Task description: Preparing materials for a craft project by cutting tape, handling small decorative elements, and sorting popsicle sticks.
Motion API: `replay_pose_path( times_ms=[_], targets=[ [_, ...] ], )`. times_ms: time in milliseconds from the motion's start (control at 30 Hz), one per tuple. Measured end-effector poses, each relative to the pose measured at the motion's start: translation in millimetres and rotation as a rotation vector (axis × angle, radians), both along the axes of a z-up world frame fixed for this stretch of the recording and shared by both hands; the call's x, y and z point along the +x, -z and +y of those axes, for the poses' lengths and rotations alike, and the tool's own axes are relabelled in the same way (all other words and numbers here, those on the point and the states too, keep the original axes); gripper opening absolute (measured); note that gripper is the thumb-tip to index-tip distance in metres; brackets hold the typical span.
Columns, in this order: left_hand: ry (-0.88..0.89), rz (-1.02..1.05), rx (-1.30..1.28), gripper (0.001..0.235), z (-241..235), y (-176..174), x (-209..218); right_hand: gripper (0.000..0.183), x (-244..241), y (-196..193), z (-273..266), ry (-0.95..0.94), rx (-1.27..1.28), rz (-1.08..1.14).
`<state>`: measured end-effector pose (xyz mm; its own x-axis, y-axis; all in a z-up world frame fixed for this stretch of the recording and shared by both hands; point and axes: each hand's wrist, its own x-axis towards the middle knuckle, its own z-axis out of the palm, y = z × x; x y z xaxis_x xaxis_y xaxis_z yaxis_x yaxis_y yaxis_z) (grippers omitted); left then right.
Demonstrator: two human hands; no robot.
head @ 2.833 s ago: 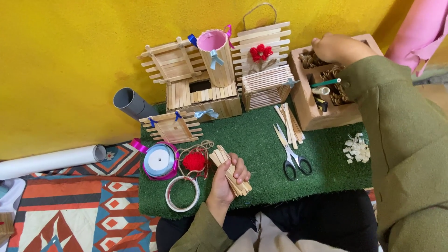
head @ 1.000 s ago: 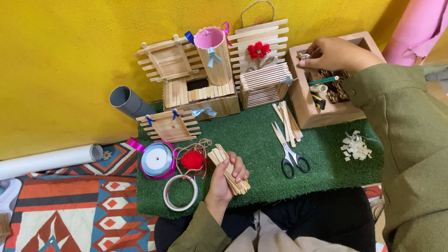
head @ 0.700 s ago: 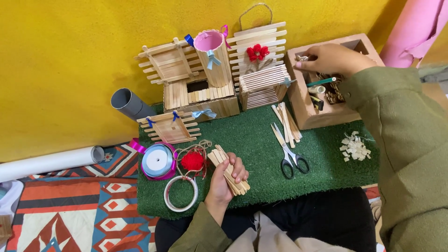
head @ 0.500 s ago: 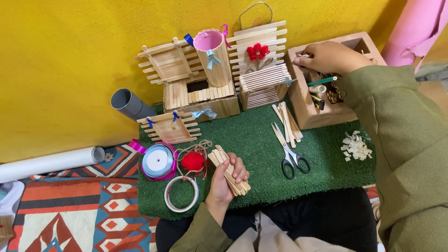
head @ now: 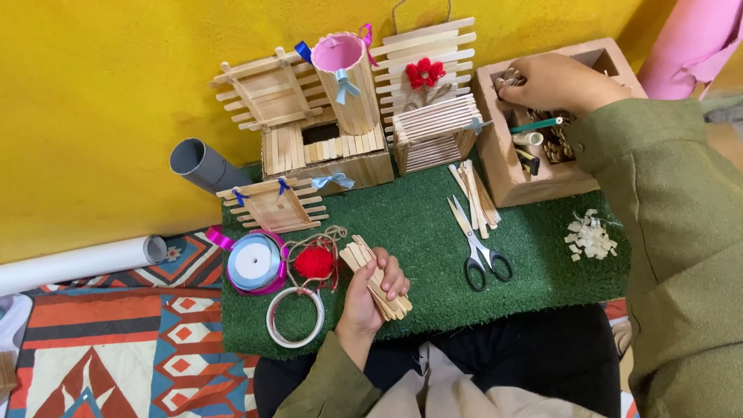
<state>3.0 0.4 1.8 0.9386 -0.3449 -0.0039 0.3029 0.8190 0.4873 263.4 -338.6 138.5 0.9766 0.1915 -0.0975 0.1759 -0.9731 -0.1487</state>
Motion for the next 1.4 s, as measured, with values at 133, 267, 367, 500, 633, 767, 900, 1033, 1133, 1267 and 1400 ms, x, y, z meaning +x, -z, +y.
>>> replay_pose_path(
  times_ms=[133,267,367,500,633,767,900,1033,1133,1267,1400],
  targets=[
    [0.007,0.006,-0.017,0.014,-1,-1,-3,0.053,8,16,-10,-0.007,0.125,-0.056],
    [0.007,0.009,-0.01,0.014,0,-2,-3,0.039,7,14,-9,0.016,0.142,-0.011],
    [0.001,0.014,-0.005,0.014,-1,0,-2,0.057,11,12,-7,0.056,0.031,0.098],
    [0.008,0.006,-0.015,0.014,0,1,-2,0.055,20,14,-8,0.083,-0.001,0.134],
    [0.008,-0.002,-0.004,0.014,0,2,-1,0.048,13,-6,-3,-0.005,-0.034,0.184],
    [0.0,-0.003,0.004,0.013,0,0,-2,0.044,10,-14,3,0.019,-0.098,0.179],
    [-0.007,0.009,0.003,0.013,0,1,-3,0.036,10,-9,0,-0.085,-0.053,0.06],
    [0.013,0.012,-0.018,0.013,1,3,-1,0.033,0,-24,4,-0.214,0.053,-0.079],
    [-0.003,0.015,-0.01,0.013,0,0,-3,0.033,-3,-32,-4,-0.138,0.007,-0.148],
    [0.001,-0.002,-0.003,0.013,1,1,-3,0.032,6,-24,-25,-0.279,0.186,-0.224],
    [0.0,0.005,-0.008,0.013,0,1,-5,0.038,7,-20,-20,-0.176,0.091,-0.021]
  ],
)
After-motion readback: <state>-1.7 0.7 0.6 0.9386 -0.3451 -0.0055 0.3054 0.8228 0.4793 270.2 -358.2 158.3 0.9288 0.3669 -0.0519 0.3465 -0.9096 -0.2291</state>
